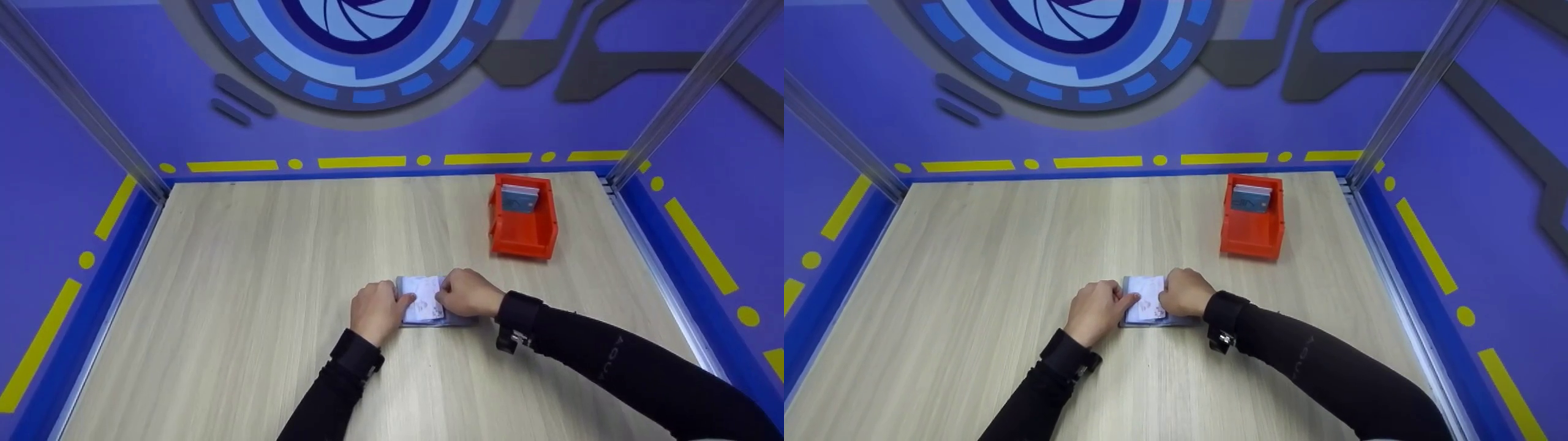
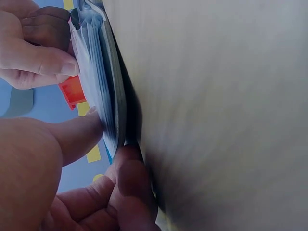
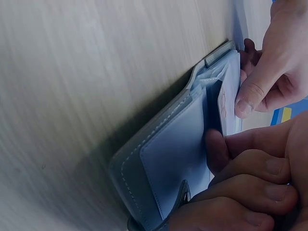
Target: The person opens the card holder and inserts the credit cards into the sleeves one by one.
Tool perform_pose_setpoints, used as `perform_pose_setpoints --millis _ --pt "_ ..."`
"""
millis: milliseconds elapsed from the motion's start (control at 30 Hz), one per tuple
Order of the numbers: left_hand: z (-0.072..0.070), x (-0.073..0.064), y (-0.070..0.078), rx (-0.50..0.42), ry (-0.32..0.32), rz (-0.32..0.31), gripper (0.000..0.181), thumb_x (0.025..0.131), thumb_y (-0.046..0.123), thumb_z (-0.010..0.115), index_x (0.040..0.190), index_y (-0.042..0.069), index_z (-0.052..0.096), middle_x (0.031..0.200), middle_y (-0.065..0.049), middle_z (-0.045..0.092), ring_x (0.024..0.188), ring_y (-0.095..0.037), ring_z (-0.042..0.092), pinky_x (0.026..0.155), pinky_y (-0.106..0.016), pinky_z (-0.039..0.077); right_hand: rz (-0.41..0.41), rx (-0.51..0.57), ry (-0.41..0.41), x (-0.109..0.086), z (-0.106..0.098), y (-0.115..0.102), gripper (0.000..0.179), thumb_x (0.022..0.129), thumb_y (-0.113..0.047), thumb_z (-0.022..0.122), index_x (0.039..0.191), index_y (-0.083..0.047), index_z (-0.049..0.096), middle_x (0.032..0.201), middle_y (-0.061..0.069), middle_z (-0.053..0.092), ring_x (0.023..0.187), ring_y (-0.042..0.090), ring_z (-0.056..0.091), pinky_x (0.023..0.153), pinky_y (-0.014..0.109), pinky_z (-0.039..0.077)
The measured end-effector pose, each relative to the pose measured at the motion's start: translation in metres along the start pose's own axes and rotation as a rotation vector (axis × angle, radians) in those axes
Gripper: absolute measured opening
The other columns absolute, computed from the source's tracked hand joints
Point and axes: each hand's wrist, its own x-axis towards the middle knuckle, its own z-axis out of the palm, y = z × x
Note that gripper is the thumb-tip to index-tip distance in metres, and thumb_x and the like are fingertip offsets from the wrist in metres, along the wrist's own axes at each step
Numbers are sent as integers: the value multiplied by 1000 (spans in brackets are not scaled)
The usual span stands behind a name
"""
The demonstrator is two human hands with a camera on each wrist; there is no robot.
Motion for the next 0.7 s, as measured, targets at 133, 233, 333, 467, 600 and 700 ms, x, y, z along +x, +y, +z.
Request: perform_pose_setpoints --millis 133,233,333,467,600,700 --pt "0 0 -1 16 1 4 51 97 42 85 65 17 53 64 7 48 57 -11 43 53 -29 32 10 5 3 2 3 -1 46 99 -19 67 56 -20 51 57 -10 35 58 12 40 58 29 29" --pt "0 0 -1 17 1 8 51 97 42 85 65 18 52 64 7 49 57 -11 44 53 -29 32 18 9 3 3 5 -3 46 100 -19 68 56 -20 52 57 -10 35 59 13 41 59 29 30" --pt "0 -1 -1 15 -4 8 52 97 42 84 65 18 51 64 7 49 57 -11 44 53 -29 32 15 1 6 4 8 -4 48 100 -20 68 55 -21 50 56 -10 37 58 12 41 58 29 30" --pt "0 -1 0 25 -5 14 52 97 43 84 66 18 50 65 6 48 58 -12 44 53 -30 32 10 -6 2 5 10 -6 48 100 -19 68 55 -22 48 56 -10 37 56 12 40 57 29 30" --pt "-1 -1 1 37 -3 21 52 97 43 84 67 18 51 65 6 48 58 -12 44 54 -31 32 4 -15 4 7 12 -8 49 101 -19 67 56 -21 47 56 -10 38 57 13 40 57 29 31" --pt "-2 -1 1 40 -5 23 52 96 44 85 67 17 52 65 5 48 59 -13 44 54 -32 32 -5 -19 15 8 12 -10 49 100 -18 68 55 -20 48 56 -9 37 57 13 39 57 29 30"
